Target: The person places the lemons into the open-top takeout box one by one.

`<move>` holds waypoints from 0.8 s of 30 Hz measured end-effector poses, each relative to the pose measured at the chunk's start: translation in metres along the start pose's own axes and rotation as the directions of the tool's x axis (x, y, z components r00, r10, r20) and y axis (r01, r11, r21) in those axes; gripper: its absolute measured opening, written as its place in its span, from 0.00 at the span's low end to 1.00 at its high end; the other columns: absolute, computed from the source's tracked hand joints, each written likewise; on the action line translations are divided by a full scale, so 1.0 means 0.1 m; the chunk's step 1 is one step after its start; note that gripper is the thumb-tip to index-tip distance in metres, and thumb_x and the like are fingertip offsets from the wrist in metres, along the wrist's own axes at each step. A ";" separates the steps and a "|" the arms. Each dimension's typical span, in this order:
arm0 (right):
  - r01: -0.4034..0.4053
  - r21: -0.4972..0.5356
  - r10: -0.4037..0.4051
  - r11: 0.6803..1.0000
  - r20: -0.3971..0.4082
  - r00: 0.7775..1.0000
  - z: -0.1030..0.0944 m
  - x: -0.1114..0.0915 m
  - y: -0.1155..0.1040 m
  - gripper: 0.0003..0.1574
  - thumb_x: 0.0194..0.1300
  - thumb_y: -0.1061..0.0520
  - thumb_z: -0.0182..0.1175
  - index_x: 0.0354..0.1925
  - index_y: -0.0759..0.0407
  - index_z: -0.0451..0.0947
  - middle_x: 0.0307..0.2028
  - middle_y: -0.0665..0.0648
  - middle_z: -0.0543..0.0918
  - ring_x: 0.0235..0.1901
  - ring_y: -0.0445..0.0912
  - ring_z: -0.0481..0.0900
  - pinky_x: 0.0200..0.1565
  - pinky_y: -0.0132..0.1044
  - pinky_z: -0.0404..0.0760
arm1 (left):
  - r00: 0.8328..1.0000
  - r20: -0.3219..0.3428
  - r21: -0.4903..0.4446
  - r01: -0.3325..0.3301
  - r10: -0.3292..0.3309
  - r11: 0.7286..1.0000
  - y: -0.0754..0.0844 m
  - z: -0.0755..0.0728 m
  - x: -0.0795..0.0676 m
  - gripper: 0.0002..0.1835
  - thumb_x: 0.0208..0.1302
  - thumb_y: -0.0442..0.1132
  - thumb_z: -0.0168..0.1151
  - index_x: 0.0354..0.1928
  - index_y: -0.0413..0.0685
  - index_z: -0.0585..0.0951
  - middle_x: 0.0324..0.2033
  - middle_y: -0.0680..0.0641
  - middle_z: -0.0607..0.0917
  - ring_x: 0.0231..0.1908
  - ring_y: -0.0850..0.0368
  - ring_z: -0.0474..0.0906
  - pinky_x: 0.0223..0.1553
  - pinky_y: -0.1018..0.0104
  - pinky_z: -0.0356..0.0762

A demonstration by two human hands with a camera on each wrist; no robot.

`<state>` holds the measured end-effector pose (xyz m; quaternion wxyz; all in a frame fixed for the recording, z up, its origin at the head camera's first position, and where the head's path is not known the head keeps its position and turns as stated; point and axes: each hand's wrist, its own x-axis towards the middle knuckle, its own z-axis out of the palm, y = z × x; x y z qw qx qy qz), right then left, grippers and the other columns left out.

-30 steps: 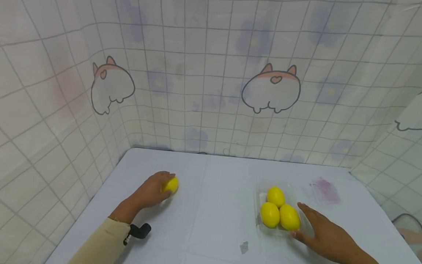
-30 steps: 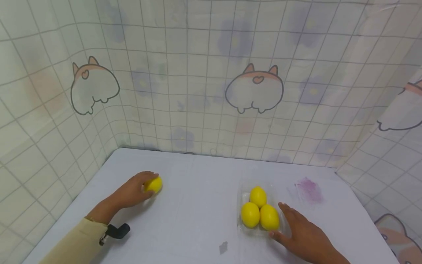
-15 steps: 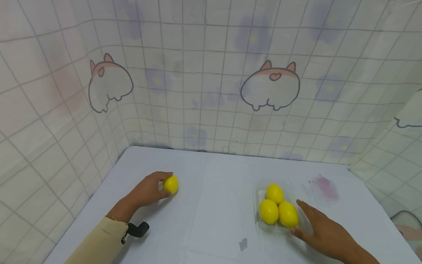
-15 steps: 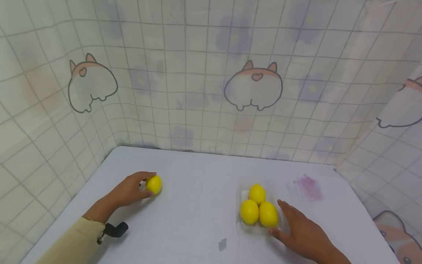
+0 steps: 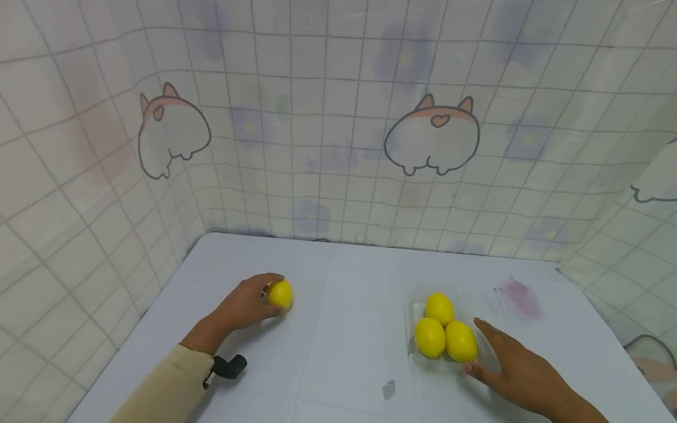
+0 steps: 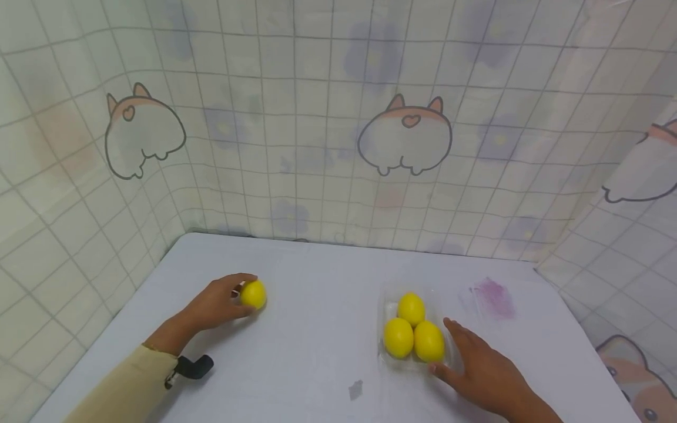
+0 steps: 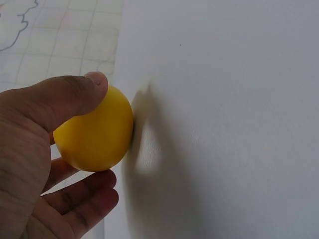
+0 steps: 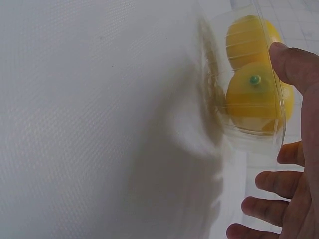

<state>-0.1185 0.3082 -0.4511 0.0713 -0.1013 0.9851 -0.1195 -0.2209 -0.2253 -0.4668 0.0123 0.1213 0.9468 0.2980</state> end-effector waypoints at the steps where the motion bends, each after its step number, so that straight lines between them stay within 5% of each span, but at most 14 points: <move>1: -0.001 0.000 0.001 1.000 0.001 1.000 0.00 0.00 0.00 0.69 0.59 0.14 0.51 0.79 0.58 0.54 0.72 0.71 0.65 0.66 0.70 0.69 0.51 0.71 0.76 | 1.000 0.001 0.002 -0.002 0.002 1.000 0.01 0.01 0.01 0.37 0.56 0.43 0.79 0.69 0.51 0.76 0.63 0.46 0.79 0.54 0.48 0.78 0.56 0.47 0.78; 24: -0.021 -0.004 0.021 1.000 0.024 0.999 0.01 0.03 0.02 0.70 0.58 0.13 0.51 0.79 0.58 0.53 0.72 0.72 0.65 0.65 0.71 0.69 0.49 0.71 0.77 | 0.989 0.047 -0.072 -0.136 0.140 0.988 0.44 0.28 0.20 0.38 0.57 0.42 0.79 0.70 0.52 0.75 0.67 0.52 0.76 0.58 0.53 0.75 0.61 0.54 0.76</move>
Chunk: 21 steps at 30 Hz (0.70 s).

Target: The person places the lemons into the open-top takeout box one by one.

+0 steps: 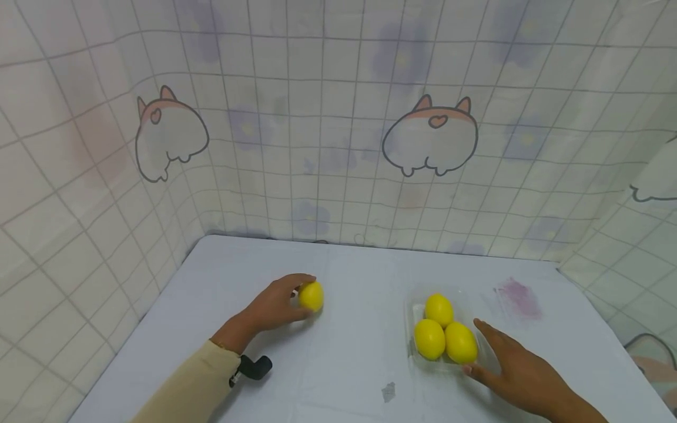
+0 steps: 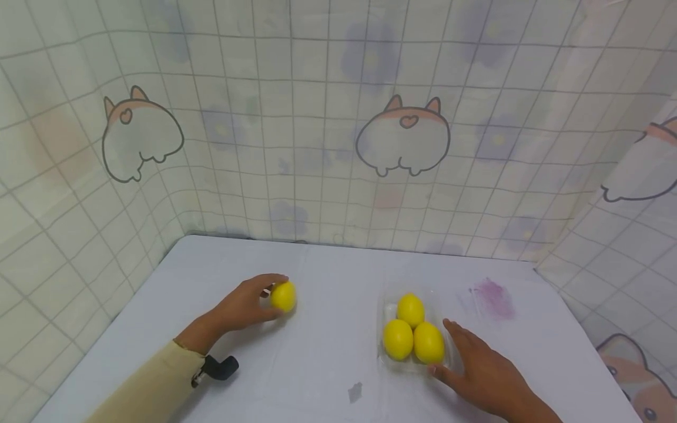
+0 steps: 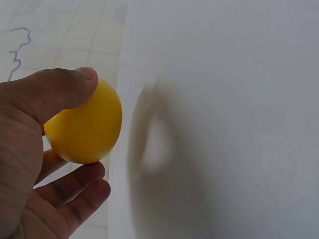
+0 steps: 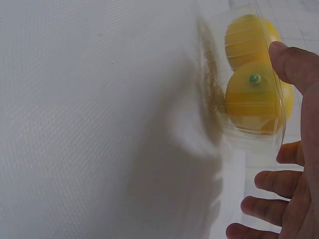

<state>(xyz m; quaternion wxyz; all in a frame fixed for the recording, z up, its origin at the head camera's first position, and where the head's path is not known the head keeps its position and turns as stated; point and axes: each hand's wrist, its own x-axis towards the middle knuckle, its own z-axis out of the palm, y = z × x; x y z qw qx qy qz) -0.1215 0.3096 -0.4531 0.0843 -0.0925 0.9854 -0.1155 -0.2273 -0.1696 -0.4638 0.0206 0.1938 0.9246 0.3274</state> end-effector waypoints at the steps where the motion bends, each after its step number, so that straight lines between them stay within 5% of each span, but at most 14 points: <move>1: 0.001 0.001 -0.001 1.000 -0.001 1.000 0.00 0.00 0.00 0.70 0.58 0.13 0.51 0.79 0.58 0.54 0.72 0.72 0.65 0.65 0.71 0.69 0.49 0.71 0.77 | 1.000 0.006 -0.004 -0.010 0.010 1.000 0.03 0.01 0.01 0.38 0.57 0.42 0.78 0.70 0.52 0.75 0.67 0.52 0.76 0.59 0.53 0.75 0.61 0.55 0.75; 21: 0.038 0.019 -0.038 0.999 -0.049 0.998 0.00 -0.04 -0.01 0.68 0.59 0.14 0.52 0.79 0.57 0.55 0.71 0.70 0.67 0.65 0.70 0.69 0.51 0.71 0.76 | 0.989 0.070 -0.044 -0.127 0.130 0.991 0.55 0.27 0.27 0.38 0.59 0.46 0.78 0.71 0.53 0.74 0.66 0.54 0.77 0.56 0.58 0.75 0.59 0.61 0.77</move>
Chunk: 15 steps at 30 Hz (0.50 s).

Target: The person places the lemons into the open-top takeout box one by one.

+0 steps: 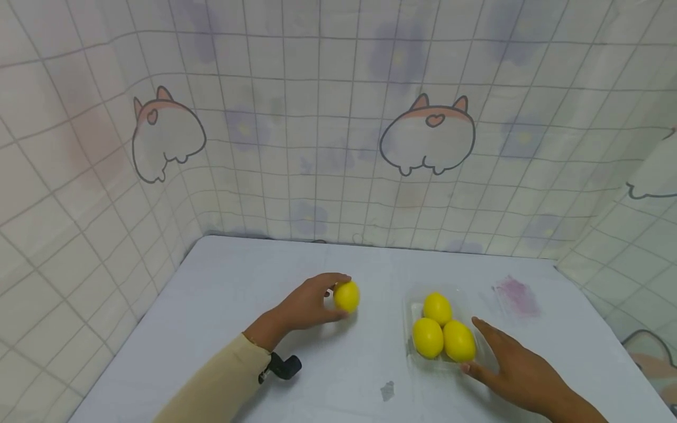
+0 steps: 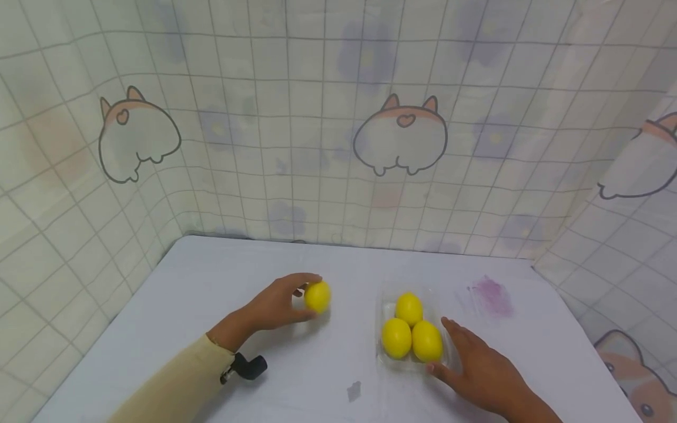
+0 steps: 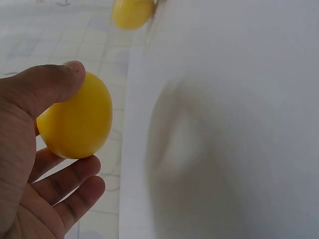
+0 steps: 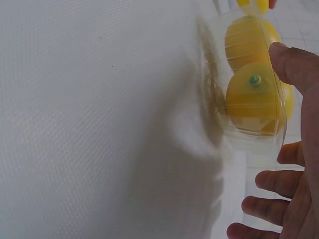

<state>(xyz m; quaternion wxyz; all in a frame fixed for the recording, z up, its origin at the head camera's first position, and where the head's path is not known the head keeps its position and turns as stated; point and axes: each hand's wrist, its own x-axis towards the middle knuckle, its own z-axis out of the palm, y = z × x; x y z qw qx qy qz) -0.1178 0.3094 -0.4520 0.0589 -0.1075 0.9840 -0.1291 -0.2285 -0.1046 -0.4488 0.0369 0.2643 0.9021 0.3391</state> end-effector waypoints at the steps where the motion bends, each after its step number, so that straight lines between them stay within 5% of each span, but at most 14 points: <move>1: 0.000 0.000 0.000 1.000 -0.001 1.000 0.00 0.00 0.00 0.68 0.59 0.14 0.52 0.79 0.57 0.55 0.71 0.71 0.67 0.65 0.70 0.70 0.51 0.71 0.76 | 1.000 0.003 0.000 -0.004 0.004 1.000 0.02 0.01 0.01 0.38 0.59 0.46 0.77 0.71 0.53 0.74 0.66 0.55 0.76 0.57 0.58 0.75 0.60 0.62 0.76; 15: -0.011 -0.004 0.011 1.000 -0.003 1.000 0.00 0.00 -0.01 0.69 0.58 0.14 0.52 0.79 0.58 0.55 0.71 0.72 0.67 0.64 0.71 0.70 0.49 0.71 0.76 | 0.998 0.018 -0.022 -0.067 0.067 0.998 0.36 0.18 0.24 0.39 0.61 0.50 0.76 0.73 0.54 0.72 0.68 0.57 0.74 0.58 0.59 0.74 0.59 0.66 0.76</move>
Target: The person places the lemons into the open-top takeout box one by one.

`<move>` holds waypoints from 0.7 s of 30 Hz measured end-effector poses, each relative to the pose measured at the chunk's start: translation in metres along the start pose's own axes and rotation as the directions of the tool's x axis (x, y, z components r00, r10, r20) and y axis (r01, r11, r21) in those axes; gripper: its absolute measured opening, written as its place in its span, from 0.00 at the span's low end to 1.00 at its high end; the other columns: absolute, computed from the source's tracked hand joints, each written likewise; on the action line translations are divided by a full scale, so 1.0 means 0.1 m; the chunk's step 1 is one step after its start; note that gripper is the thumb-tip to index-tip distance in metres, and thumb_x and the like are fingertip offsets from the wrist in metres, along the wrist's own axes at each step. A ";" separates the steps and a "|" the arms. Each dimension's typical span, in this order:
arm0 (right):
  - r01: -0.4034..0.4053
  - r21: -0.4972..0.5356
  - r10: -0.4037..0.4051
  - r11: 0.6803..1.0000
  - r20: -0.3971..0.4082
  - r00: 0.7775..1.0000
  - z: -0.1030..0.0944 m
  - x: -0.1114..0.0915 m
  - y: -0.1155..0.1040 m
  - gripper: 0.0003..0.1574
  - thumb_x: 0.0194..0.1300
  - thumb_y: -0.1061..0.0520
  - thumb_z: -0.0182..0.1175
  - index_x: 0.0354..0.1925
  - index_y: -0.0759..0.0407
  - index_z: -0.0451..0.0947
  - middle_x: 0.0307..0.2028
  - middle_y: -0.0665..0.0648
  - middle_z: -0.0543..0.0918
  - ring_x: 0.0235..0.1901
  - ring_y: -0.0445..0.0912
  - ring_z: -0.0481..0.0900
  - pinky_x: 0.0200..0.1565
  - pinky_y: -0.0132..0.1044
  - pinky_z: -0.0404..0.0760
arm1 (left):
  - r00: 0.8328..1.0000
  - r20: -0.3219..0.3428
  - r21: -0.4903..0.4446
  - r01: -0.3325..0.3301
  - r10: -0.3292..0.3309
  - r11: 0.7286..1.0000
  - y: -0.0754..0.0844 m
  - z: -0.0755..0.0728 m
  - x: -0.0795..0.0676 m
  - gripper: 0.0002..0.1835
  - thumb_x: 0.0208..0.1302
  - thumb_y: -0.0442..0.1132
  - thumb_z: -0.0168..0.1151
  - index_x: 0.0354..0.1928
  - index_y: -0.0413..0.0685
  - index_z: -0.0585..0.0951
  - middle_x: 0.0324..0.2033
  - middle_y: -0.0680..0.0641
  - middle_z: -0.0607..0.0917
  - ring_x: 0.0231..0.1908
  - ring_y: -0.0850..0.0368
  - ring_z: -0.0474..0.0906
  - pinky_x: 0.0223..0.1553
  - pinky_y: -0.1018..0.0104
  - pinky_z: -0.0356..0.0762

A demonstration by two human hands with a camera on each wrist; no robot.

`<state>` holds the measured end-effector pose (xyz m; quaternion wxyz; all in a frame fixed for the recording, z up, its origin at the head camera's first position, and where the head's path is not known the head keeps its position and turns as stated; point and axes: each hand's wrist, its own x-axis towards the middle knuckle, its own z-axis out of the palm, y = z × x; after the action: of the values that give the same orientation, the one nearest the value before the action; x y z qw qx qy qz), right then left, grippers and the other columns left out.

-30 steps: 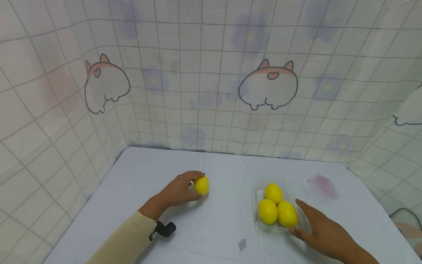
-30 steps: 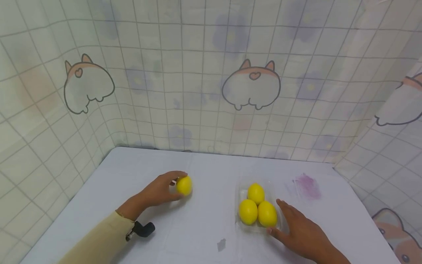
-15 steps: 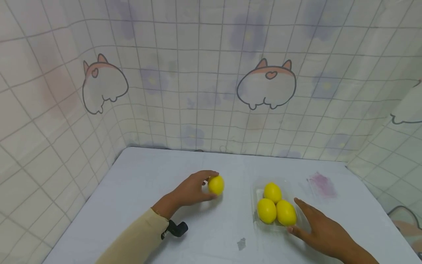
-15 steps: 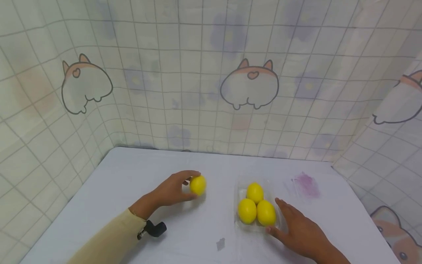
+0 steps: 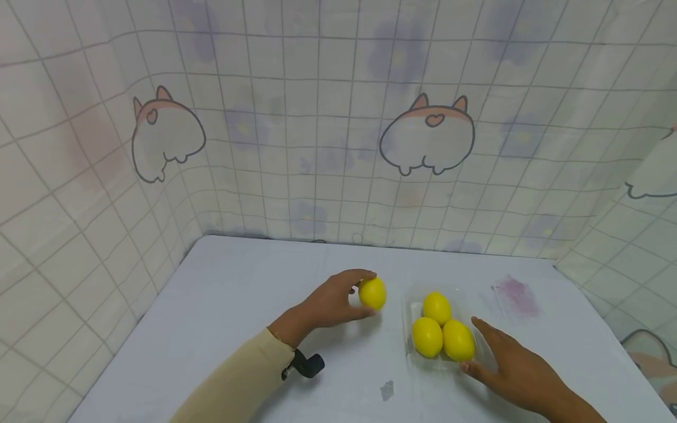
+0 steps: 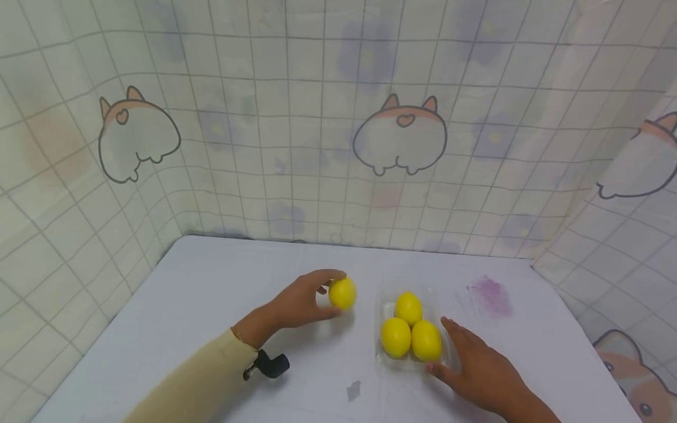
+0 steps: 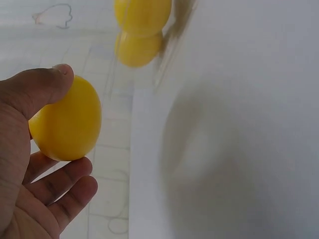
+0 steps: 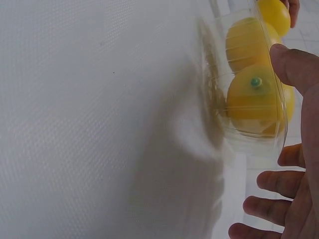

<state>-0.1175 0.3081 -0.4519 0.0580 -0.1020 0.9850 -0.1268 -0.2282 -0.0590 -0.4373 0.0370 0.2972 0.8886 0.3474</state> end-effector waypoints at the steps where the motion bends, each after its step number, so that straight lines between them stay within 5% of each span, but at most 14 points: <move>1: 0.000 0.000 0.000 1.000 -0.002 1.000 0.00 0.00 0.00 0.69 0.58 0.14 0.52 0.79 0.58 0.55 0.71 0.72 0.67 0.64 0.71 0.70 0.49 0.71 0.77 | 1.000 0.002 -0.005 0.000 0.000 1.000 0.03 0.02 0.02 0.39 0.61 0.50 0.76 0.73 0.55 0.72 0.68 0.57 0.74 0.59 0.59 0.74 0.59 0.66 0.76; 11: -0.026 -0.006 0.026 1.000 0.025 0.999 0.00 0.02 -0.01 0.70 0.58 0.13 0.52 0.79 0.58 0.55 0.71 0.73 0.67 0.64 0.71 0.70 0.50 0.71 0.76 | 0.999 0.035 -0.033 0.002 -0.001 0.999 0.27 0.16 0.19 0.38 0.61 0.54 0.76 0.72 0.58 0.72 0.67 0.59 0.74 0.58 0.61 0.74 0.59 0.68 0.75; 21: -0.011 -0.006 0.011 1.000 0.017 1.000 0.01 0.01 0.00 0.69 0.59 0.14 0.51 0.79 0.58 0.55 0.70 0.72 0.67 0.64 0.70 0.70 0.50 0.71 0.77 | 0.998 0.041 -0.044 -0.044 0.045 0.998 0.34 0.24 0.30 0.39 0.62 0.51 0.75 0.73 0.55 0.71 0.68 0.57 0.74 0.58 0.62 0.73 0.59 0.71 0.74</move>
<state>-0.1182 0.3076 -0.4525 0.0668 -0.0980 0.9853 -0.1226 -0.2288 -0.0083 -0.4290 0.0542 0.3232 0.8732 0.3607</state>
